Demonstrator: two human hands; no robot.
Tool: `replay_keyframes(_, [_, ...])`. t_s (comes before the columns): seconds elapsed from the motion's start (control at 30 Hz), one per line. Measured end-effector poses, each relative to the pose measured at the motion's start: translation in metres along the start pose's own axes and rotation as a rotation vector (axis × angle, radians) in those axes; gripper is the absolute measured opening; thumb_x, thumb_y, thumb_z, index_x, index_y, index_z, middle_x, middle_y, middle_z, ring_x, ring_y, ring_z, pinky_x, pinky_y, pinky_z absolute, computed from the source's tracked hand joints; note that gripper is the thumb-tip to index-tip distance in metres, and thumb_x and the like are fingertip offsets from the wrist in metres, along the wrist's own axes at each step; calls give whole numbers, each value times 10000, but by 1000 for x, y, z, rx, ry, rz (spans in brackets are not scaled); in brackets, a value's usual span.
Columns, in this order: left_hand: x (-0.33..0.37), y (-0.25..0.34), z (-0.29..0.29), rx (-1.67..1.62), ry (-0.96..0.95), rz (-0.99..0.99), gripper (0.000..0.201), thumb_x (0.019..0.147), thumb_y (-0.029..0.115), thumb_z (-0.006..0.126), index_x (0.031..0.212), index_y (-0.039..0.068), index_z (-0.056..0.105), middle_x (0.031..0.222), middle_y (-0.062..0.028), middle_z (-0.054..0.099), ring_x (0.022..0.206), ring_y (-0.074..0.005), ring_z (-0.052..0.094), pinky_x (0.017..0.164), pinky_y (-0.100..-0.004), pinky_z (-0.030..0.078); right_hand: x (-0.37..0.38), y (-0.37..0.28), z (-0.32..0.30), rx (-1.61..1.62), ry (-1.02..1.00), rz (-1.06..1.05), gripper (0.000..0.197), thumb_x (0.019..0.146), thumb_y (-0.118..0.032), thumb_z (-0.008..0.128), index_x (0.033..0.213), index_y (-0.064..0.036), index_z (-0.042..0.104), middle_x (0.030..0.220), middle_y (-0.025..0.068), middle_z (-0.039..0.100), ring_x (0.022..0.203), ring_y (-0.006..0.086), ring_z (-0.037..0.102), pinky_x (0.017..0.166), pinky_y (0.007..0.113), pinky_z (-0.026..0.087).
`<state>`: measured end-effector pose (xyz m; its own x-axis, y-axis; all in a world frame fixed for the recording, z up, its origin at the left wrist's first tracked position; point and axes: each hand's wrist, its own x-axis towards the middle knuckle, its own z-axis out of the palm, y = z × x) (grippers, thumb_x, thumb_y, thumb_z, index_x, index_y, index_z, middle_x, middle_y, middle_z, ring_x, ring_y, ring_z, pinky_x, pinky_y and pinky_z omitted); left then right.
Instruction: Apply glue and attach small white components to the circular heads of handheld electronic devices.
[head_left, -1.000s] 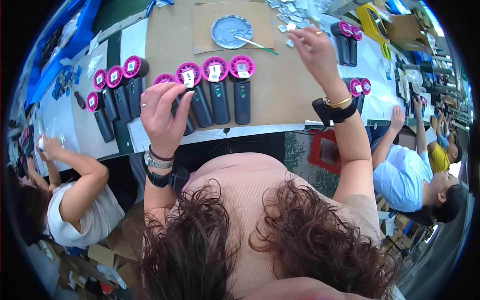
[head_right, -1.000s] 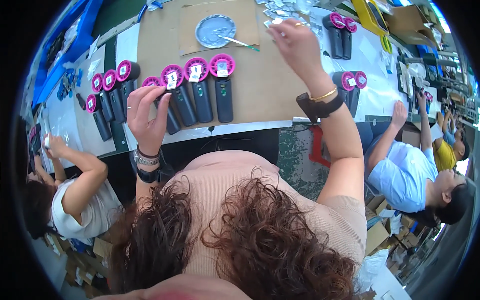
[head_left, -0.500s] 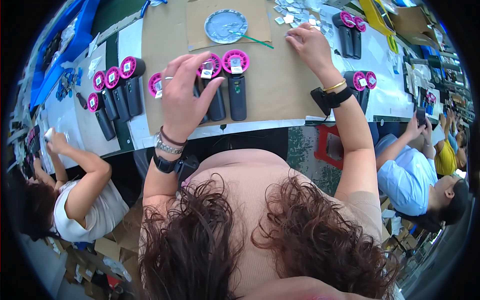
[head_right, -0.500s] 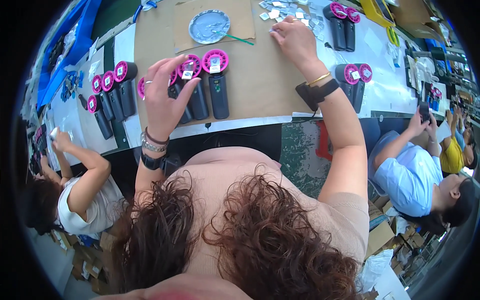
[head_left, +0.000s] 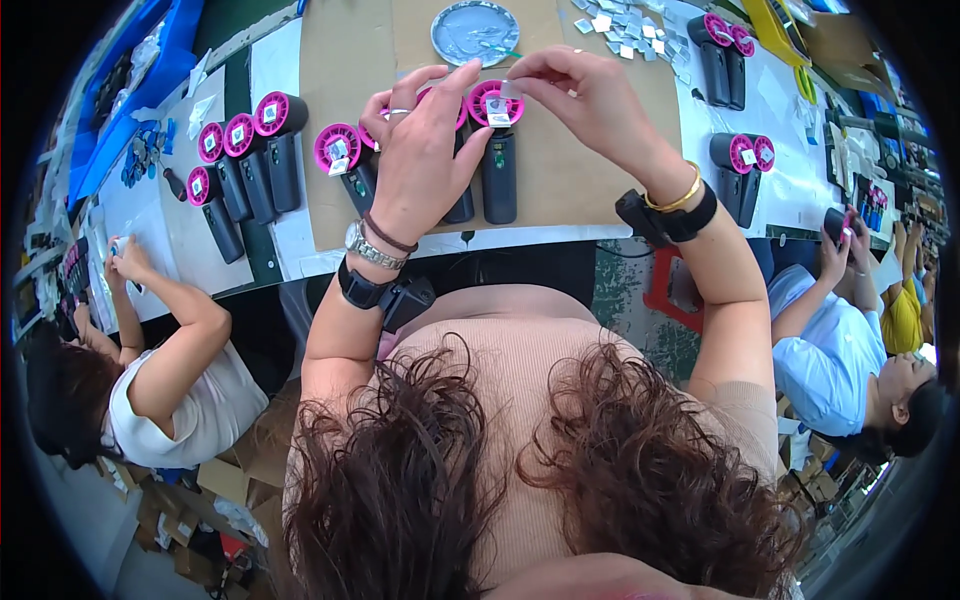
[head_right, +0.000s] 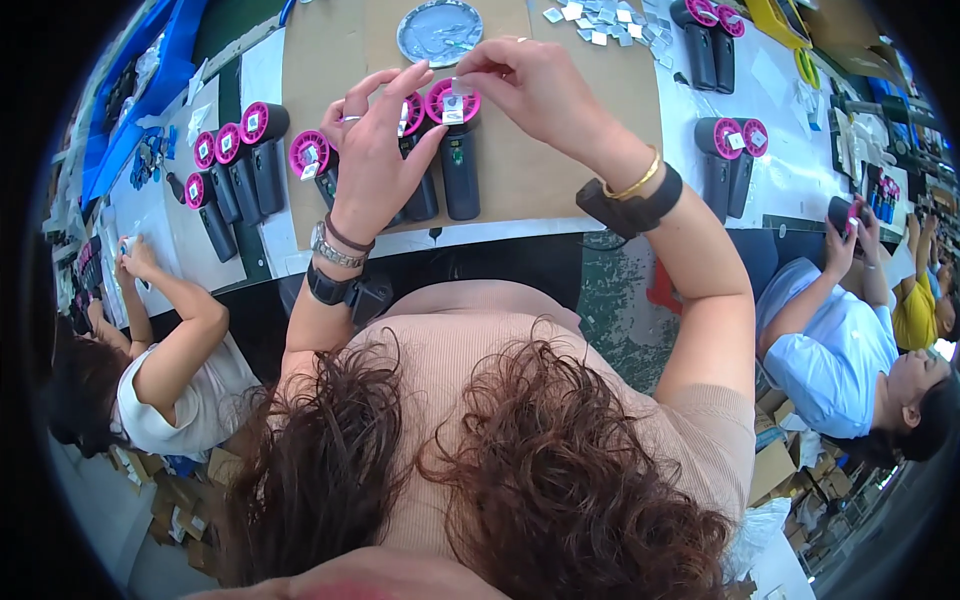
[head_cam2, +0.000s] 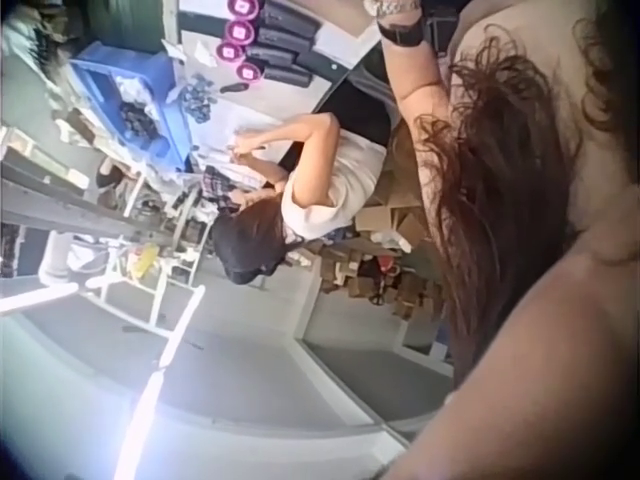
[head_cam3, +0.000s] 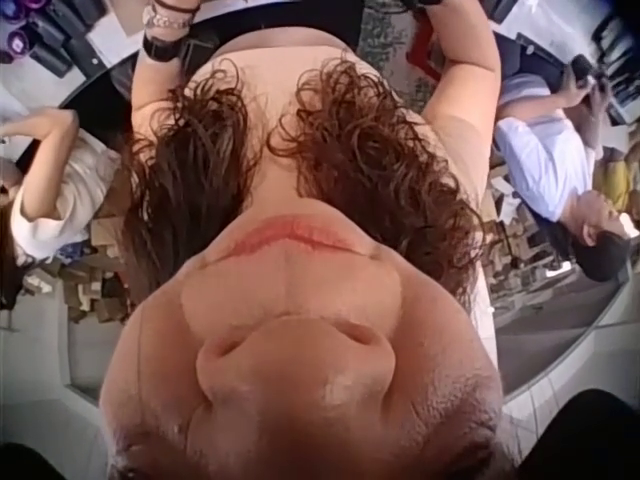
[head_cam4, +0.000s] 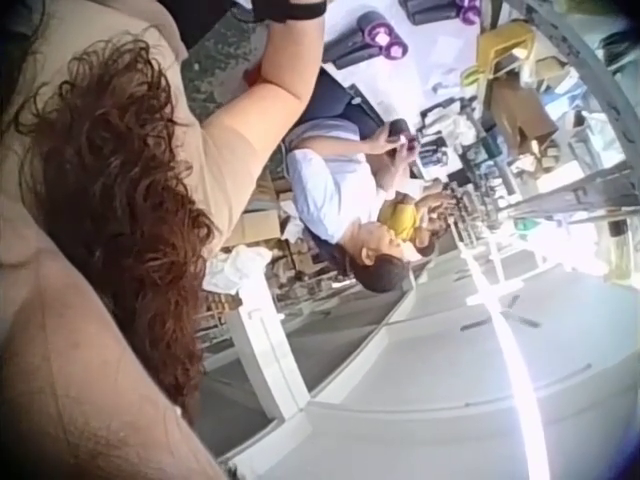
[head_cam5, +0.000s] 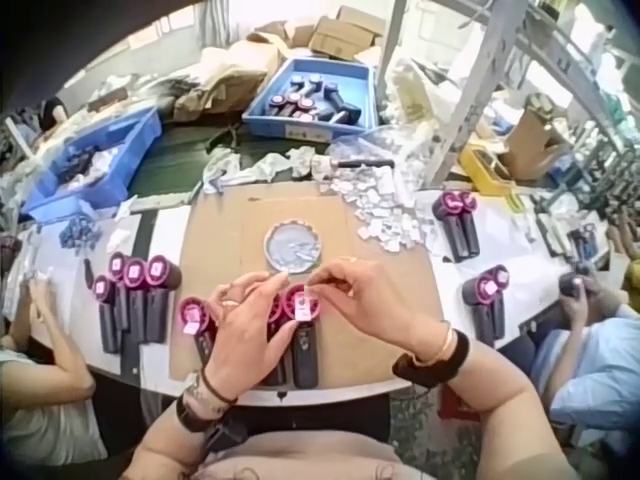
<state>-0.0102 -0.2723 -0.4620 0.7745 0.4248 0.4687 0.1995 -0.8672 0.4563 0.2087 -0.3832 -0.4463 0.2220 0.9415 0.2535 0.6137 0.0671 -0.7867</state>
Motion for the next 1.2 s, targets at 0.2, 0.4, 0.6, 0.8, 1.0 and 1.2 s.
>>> replay_keyframes(0.2, [3,-2,6,-24,-3,-4,741,900,175,850,1576,137,549,1154,-63,783,1409,-251,557,1148,-521,262,1,3,12,-34,-30,10,162,1037,-83,754,1182,-23,793,980,52,777,842,102,690,748,258,560])
replay_keyframes(0.4, [4,0,7,-31,-20,-2,766,897,181,854,1592,141,536,1169,-67,790,1404,-248,562,1149,-539,257,0,6,13,-68,-79,0,147,1041,-105,744,1169,-58,798,983,64,779,813,122,687,709,276,540])
replay_keyframes(0.6, [7,5,1,119,-113,-22,819,900,223,876,1626,160,504,1269,-8,786,1405,-228,556,1177,-511,248,1,3,13,-47,-81,1,133,1031,-110,756,1148,-64,802,949,53,761,807,137,668,706,288,532])
replay_keyframes(0.8, [9,2,3,66,-97,-6,794,885,201,882,1594,146,528,1157,-42,801,1379,-208,588,1174,-568,244,5,1,15,-166,-82,-14,79,1003,-120,791,1040,-59,825,895,57,705,812,170,651,724,326,532])
replay_keyframes(1.0, [10,3,1,43,-116,-14,796,878,187,885,1587,138,527,1160,-41,800,1374,-207,595,1192,-560,231,10,0,12,-123,-119,71,87,959,-122,824,945,-37,808,925,73,708,825,216,669,744,363,543])
replay_keyframes(1.2, [13,8,3,55,-125,17,769,872,163,878,1559,114,538,1184,-41,800,1376,-212,598,1206,-553,229,16,-10,8,-279,-230,97,150,931,-168,815,895,-29,775,947,97,727,880,311,700,790,417,558])
